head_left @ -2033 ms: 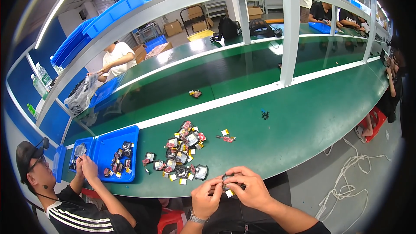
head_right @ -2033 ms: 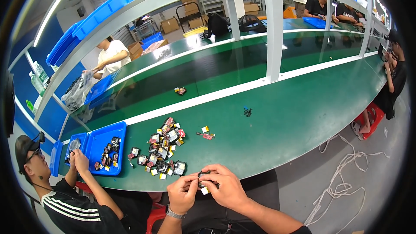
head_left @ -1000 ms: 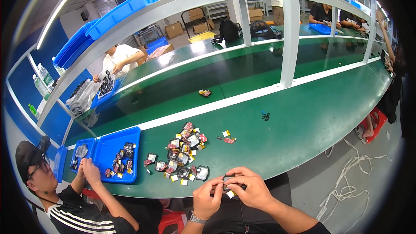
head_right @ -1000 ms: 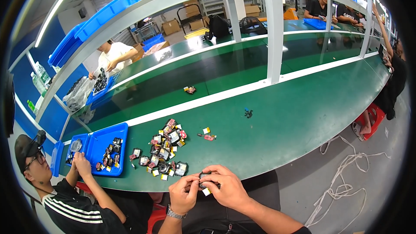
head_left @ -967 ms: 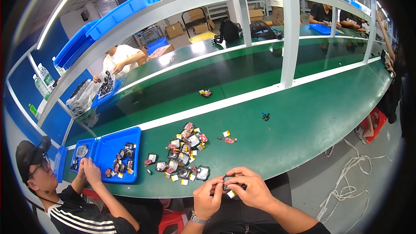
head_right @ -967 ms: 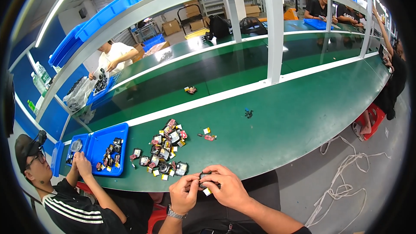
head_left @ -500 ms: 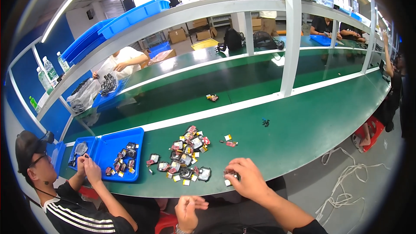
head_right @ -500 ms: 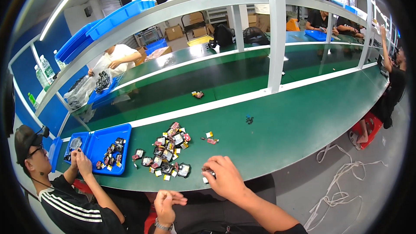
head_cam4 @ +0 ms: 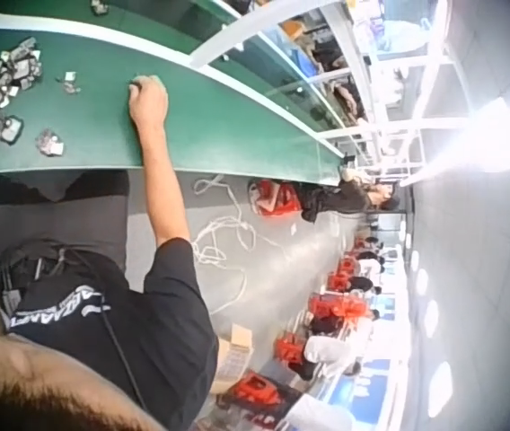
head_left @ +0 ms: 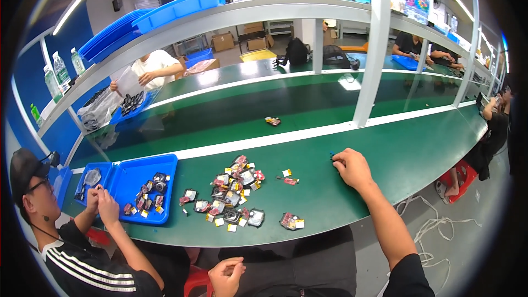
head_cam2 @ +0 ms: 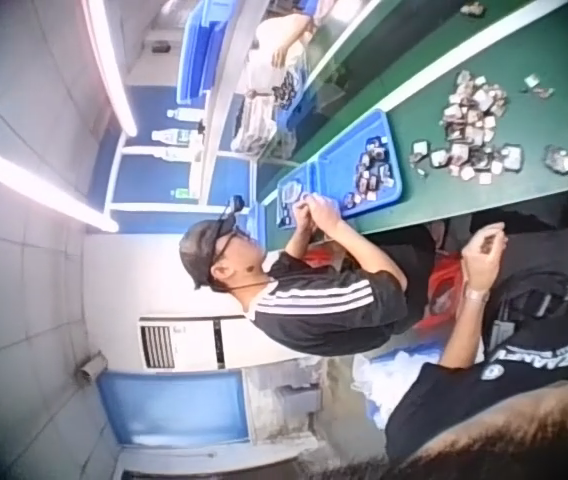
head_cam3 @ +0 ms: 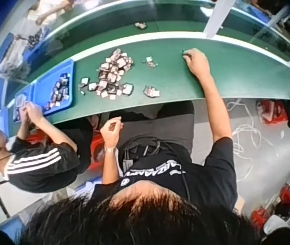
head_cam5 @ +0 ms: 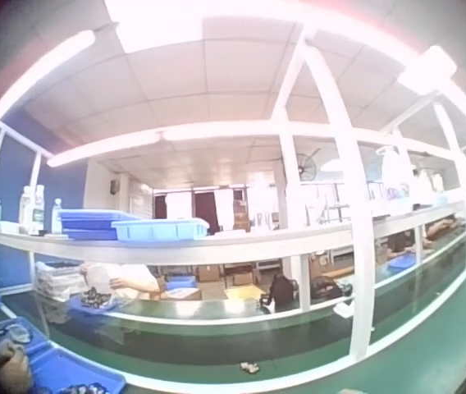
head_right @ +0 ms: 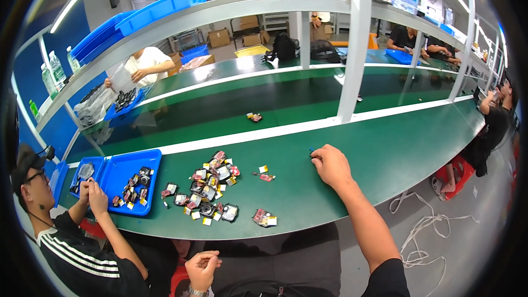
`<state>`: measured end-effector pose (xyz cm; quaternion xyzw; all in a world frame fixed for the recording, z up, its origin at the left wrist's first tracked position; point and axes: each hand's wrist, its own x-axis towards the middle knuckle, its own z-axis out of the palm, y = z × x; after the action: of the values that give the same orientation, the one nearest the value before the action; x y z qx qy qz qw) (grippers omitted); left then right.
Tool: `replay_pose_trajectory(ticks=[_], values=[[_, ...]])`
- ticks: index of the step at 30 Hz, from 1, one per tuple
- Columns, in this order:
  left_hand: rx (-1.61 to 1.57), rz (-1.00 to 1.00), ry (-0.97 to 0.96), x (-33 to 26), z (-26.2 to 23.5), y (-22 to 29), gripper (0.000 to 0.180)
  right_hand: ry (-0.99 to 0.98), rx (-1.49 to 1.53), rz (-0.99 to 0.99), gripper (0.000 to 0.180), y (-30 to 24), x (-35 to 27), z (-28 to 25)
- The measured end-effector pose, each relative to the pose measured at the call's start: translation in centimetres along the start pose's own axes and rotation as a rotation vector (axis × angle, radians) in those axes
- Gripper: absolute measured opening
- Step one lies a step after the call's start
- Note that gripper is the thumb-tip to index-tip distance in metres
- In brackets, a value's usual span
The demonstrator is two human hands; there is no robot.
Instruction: Assembling small electronic components at a factory workbench.
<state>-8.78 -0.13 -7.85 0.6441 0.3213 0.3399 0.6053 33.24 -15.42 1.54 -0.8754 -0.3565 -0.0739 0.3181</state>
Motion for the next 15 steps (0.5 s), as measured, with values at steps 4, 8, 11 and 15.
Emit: replay_pose_trajectory(ticks=[4, 8, 11, 15], values=[[0.034, 0.058, -0.038, 0.6, 0.7, 0.9, 0.005, 0.094, -0.070, -0.086, 0.009, 1.1, 0.1, 0.7], [0.079, 0.064, 0.021, 0.6, 0.5, 1.3, 0.006, 0.093, -0.045, -0.084, 0.003, 1.1, 0.4, 1.1], [0.032, 0.133, 0.075, 0.5, -0.2, 0.8, 0.014, 0.082, -0.019, -0.084, 0.001, 1.0, 0.4, 1.2], [0.122, 0.156, 0.246, 1.3, -2.8, 0.4, 0.019, 0.139, 0.027, -0.105, 0.003, 1.5, 0.3, 1.3]])
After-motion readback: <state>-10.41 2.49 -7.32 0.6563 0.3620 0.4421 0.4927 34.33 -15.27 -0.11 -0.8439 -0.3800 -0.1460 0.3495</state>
